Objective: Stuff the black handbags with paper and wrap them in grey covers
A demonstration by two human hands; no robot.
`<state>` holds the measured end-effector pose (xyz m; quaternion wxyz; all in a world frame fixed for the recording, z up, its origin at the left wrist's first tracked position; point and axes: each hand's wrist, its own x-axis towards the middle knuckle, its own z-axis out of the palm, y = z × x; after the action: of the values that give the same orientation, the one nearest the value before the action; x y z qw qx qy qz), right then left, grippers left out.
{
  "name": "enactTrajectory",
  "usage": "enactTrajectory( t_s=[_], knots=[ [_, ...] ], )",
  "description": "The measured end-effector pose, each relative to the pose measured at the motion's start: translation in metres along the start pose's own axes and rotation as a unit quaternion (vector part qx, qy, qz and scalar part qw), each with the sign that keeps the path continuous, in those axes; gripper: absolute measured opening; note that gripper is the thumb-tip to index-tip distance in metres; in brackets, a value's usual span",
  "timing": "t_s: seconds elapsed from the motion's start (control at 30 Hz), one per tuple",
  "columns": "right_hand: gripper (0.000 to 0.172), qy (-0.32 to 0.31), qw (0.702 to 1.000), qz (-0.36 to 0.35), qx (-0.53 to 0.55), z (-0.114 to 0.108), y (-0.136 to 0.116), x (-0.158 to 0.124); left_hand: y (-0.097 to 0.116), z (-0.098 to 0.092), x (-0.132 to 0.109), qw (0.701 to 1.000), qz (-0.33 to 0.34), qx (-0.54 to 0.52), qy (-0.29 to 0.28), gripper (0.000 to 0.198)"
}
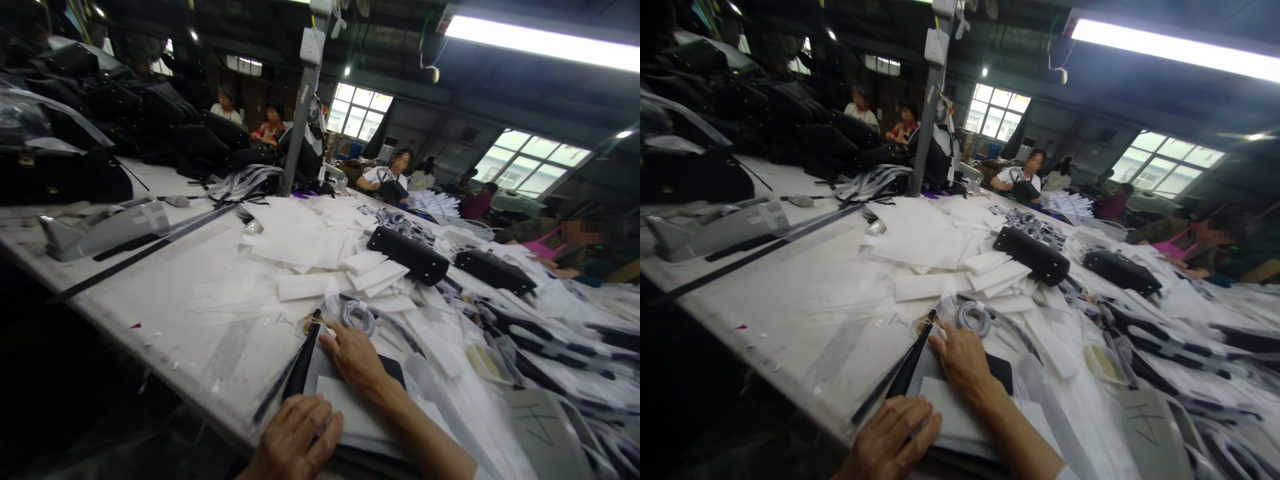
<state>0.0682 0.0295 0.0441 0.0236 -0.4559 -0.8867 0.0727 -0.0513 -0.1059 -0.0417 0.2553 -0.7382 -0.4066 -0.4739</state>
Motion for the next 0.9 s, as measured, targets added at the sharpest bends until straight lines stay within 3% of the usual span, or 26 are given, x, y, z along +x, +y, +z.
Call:
enactTrajectory(
  t_s=[0.1, 0.23, 0.37, 0.47, 0.7, 0.9],
  knots=[
    [0.033, 0.03, 0.999, 0.035, 0.0, -0.024, 0.01, 0.008, 0.0, 0.001, -0.004, 1.0, 0.003, -0.011, -0.012, 0.04],
    [0.037, 0.018, 0.995, 0.09, -0.042, -0.041, 0.027, 0.046, 0.0, -0.001, -0.004, 1.0, 0.001, -0.013, -0.026, 0.039],
    [0.048, -0.003, 0.991, 0.116, -0.063, -0.035, 0.035, 0.085, 0.0, -0.003, 0.002, 1.0, 0.005, -0.004, -0.014, 0.036],
    [0.054, -0.002, 0.991, 0.119, -0.063, -0.029, 0.037, 0.097, 0.0, -0.006, 0.007, 1.0, 0.001, 0.003, -0.001, 0.036],
    [0.045, -0.012, 0.992, 0.122, -0.011, -0.02, 0.05, 0.094, -0.001, -0.012, 0.012, 1.0, 0.003, 0.004, -0.026, 0.034],
    [0.024, 0.06, 0.987, 0.133, 0.067, -0.001, 0.054, 0.098, -0.001, -0.013, 0.011, 0.999, 0.009, 0.008, -0.037, 0.033]
  ],
)
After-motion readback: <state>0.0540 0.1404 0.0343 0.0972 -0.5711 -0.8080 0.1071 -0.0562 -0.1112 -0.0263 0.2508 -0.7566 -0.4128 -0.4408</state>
